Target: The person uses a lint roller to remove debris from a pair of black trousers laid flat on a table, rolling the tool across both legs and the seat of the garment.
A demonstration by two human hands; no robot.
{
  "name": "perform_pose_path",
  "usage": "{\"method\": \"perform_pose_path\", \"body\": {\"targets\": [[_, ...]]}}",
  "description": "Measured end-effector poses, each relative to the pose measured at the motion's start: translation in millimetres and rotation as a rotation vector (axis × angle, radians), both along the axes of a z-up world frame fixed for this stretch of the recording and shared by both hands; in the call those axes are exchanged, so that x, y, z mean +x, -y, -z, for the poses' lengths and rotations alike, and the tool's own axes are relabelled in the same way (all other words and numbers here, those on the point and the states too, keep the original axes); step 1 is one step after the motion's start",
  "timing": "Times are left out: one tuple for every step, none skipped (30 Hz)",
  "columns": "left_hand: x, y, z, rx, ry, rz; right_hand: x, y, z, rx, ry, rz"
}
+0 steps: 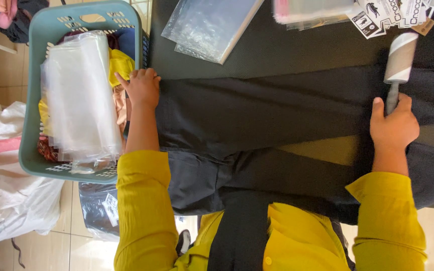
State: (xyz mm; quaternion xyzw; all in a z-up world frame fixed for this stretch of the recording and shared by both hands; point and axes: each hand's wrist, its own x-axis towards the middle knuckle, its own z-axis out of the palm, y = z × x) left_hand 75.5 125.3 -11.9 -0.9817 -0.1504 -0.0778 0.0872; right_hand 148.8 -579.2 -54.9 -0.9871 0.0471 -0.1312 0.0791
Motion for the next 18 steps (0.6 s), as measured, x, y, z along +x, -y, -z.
{"method": "perform_pose_path", "body": {"targets": [[-1.8,9.8,-8.4,0.005,0.006,0.005,7.5,4.5,2.3,0.005,0.006,0.005],[-3.7,19.8,-16.6,-0.077,0.004,0.049,15.1,9.2,4.6,0.054,0.033,-0.040],[-9.0,32.0,-22.4,-0.163,-0.007,0.094,18.2,16.5,8.1,0.100,0.054,-0.084],[-8.4,31.6,-22.2,-0.161,-0.008,0.100,28.4,10.8,1.5,0.103,0.053,-0.078],[-10.9,32.4,-20.2,-0.196,-0.001,0.133,36.1,6.5,-4.5,0.146,0.081,-0.188],[-13.3,33.4,-18.2,-0.231,0.007,0.165,44.2,2.5,-10.4,0.189,0.108,-0.298],[-12.3,36.7,-19.7,-0.232,0.001,0.174,52.9,-6.7,-15.5,0.189,0.104,-0.288],[-11.1,40.3,-21.6,-0.254,-0.022,0.171,61.9,-15.4,-20.7,0.222,0.138,-0.410],[-8.5,43.4,-23.7,-0.275,-0.040,0.166,74.3,-24.8,-26.3,0.255,0.176,-0.536],[-5.2,43.6,-17.5,-0.274,-0.040,0.174,78.8,-30.8,-23.7,0.255,0.178,-0.528],[-2.2,42.5,-12.4,-0.253,-0.030,0.183,85.2,-38.7,-22.1,0.260,0.084,-0.540],[1.0,40.8,-7.5,-0.233,-0.020,0.192,91.7,-47.2,-20.7,0.265,-0.009,-0.553],[1.9,42.2,-7.7,-0.231,-0.020,0.193,92.5,-48.2,-23.0,0.267,-0.009,-0.552],[3.1,43.4,-7.7,-0.300,-0.040,0.169,93.5,-49.6,-25.1,0.263,-0.048,-0.520],[4.3,44.2,-7.5,-0.369,-0.058,0.143,96.1,-51.7,-27.1,0.258,-0.086,-0.491],[6.5,41.3,-7.7,-0.367,-0.056,0.141,100.3,-50.6,-24.5,0.260,-0.085,-0.493],[6.4,39.8,-6.5,-0.425,-0.070,0.127,101.5,-47.9,-21.5,0.210,-0.103,-0.478],[6.2,38.2,-5.2,-0.483,-0.084,0.112,102.7,-45.4,-18.5,0.161,-0.121,-0.464]]}}
